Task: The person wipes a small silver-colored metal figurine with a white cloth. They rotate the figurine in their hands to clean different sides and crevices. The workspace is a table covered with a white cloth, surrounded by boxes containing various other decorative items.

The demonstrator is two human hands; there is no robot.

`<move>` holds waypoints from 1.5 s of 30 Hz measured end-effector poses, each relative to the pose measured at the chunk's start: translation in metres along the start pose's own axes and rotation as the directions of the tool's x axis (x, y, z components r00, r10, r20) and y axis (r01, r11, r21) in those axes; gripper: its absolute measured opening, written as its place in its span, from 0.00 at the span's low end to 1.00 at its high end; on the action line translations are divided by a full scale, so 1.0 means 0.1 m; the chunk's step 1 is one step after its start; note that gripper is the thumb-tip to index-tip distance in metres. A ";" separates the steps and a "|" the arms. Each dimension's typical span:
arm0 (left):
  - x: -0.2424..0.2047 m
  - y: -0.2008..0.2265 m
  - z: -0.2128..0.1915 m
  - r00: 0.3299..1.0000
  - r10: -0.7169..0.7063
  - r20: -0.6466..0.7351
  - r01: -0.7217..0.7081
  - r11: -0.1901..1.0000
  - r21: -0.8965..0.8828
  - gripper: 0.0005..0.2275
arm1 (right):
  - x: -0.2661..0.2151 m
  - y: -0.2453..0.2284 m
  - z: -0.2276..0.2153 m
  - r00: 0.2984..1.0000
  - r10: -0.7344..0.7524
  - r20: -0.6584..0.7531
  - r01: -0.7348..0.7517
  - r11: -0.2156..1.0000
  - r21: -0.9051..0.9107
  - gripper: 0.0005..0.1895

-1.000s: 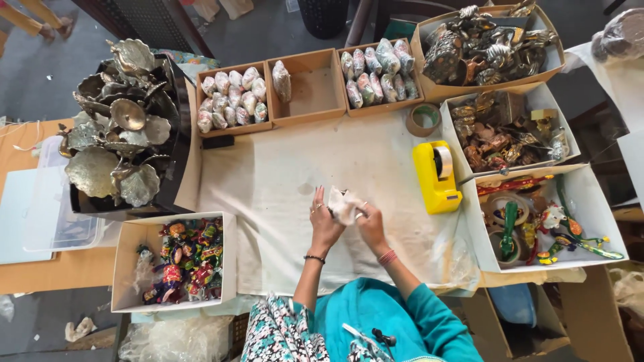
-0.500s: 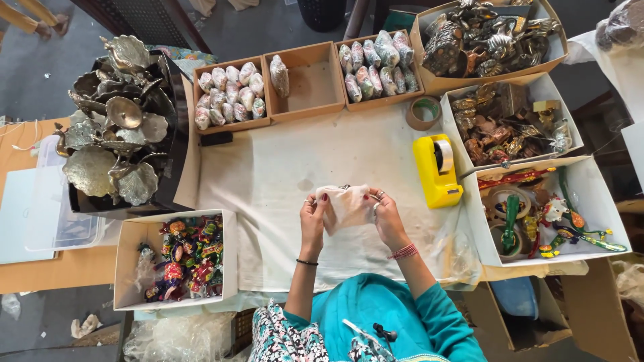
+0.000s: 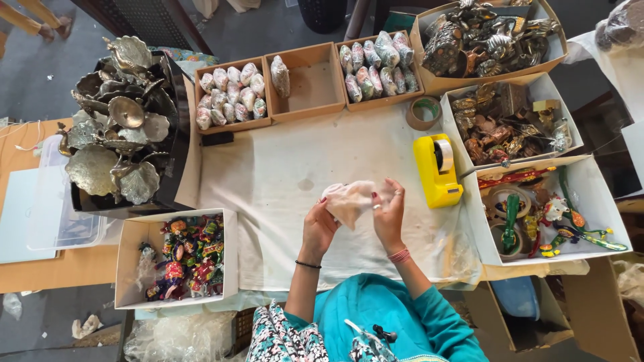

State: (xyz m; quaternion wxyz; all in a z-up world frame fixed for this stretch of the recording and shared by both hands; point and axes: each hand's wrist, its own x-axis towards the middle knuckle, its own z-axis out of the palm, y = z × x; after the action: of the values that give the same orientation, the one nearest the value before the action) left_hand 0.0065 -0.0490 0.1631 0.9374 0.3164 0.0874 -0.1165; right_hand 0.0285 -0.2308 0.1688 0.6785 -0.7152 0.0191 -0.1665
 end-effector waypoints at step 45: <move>-0.16 0.12 0.47 0.914 0.393 -0.101 -0.089 0.436 0.896 0.13 | -0.38 -0.11 0.12 0.834 -0.346 0.429 0.409 0.910 -0.061 0.09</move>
State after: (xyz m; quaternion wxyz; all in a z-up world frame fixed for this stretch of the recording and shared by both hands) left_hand -0.0015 -0.0655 0.2107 0.6240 0.7729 0.1074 0.0407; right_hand -0.0063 -0.2093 0.1710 0.5650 -0.7725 -0.2524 -0.1424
